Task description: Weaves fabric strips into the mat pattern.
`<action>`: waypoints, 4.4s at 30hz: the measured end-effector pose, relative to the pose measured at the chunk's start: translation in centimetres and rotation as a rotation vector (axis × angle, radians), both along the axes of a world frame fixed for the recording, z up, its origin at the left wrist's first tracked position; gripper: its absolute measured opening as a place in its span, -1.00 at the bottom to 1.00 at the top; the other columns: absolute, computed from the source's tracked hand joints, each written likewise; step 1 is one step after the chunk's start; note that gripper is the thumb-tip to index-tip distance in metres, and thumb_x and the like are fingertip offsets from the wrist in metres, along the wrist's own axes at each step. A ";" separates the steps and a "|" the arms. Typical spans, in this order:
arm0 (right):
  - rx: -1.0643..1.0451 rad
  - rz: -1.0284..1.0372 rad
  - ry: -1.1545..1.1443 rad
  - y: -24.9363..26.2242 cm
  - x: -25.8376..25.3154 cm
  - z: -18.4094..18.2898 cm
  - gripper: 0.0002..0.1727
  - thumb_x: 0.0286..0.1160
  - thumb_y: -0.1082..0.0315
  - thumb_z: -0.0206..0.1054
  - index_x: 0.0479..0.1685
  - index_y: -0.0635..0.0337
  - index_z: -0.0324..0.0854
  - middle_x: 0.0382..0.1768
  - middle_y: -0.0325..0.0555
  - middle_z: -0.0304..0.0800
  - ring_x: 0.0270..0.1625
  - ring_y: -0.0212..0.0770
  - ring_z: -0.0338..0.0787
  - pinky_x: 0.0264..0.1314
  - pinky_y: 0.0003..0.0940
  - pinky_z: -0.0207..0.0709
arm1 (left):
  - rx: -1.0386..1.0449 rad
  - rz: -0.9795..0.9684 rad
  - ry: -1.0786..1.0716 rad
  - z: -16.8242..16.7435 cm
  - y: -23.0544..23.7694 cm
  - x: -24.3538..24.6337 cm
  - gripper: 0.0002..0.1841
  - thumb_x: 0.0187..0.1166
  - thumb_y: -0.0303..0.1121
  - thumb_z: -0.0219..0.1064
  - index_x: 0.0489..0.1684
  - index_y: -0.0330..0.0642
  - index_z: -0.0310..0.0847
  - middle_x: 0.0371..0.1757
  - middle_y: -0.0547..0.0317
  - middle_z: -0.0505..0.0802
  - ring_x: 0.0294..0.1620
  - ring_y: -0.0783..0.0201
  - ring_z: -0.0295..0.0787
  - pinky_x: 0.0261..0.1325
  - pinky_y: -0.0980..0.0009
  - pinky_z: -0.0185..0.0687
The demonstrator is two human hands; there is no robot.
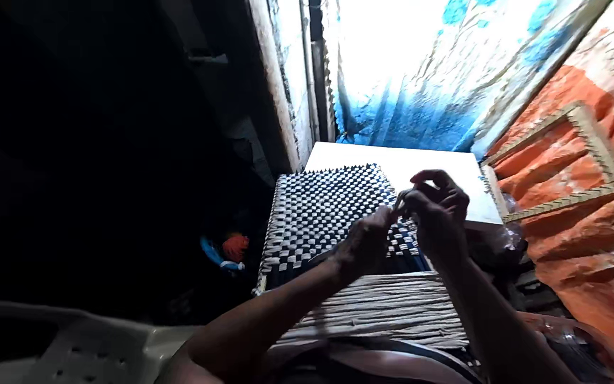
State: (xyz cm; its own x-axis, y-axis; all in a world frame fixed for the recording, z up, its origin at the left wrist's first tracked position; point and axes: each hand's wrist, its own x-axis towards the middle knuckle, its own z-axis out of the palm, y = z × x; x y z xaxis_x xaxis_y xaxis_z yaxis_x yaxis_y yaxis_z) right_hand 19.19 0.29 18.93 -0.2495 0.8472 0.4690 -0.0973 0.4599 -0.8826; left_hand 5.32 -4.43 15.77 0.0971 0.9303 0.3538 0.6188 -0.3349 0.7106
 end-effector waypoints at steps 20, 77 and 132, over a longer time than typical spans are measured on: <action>0.175 0.417 -1.519 -3.1 -10.7 -14.5 -0.52 0.78 0.14 0.00 -0.18 0.38 0.68 -0.10 0.32 0.81 0.10 0.33 0.81 0.07 0.31 0.56 | -0.112 0.527 -0.916 -4.2 -5.0 -19.0 -0.74 0.89 -0.13 0.01 -0.08 0.02 0.59 -0.67 0.53 0.36 -0.80 0.63 0.06 -0.75 0.71 0.01; -0.406 0.223 -0.477 6.3 11.4 -10.8 -0.88 0.49 0.46 0.31 -0.32 0.16 0.75 -0.50 -0.29 0.78 -0.53 -0.49 0.64 -0.41 -0.58 0.55 | -0.369 -0.053 0.157 -13.7 -4.6 -14.6 -0.78 0.59 -0.38 0.39 0.07 -0.21 0.87 0.10 -0.13 0.85 0.21 0.06 0.77 0.41 0.17 0.58; -0.574 0.074 -0.260 5.9 9.7 -11.3 -0.71 0.76 0.37 0.19 -0.37 0.24 0.71 -0.63 -0.29 0.67 -0.62 -0.50 0.59 -0.50 -0.60 0.54 | 0.069 -0.018 0.393 -15.5 -2.0 -8.4 -0.79 0.64 -0.34 0.31 -0.10 -0.31 0.80 -0.14 -0.16 0.85 -0.24 0.02 0.87 -0.11 0.22 0.82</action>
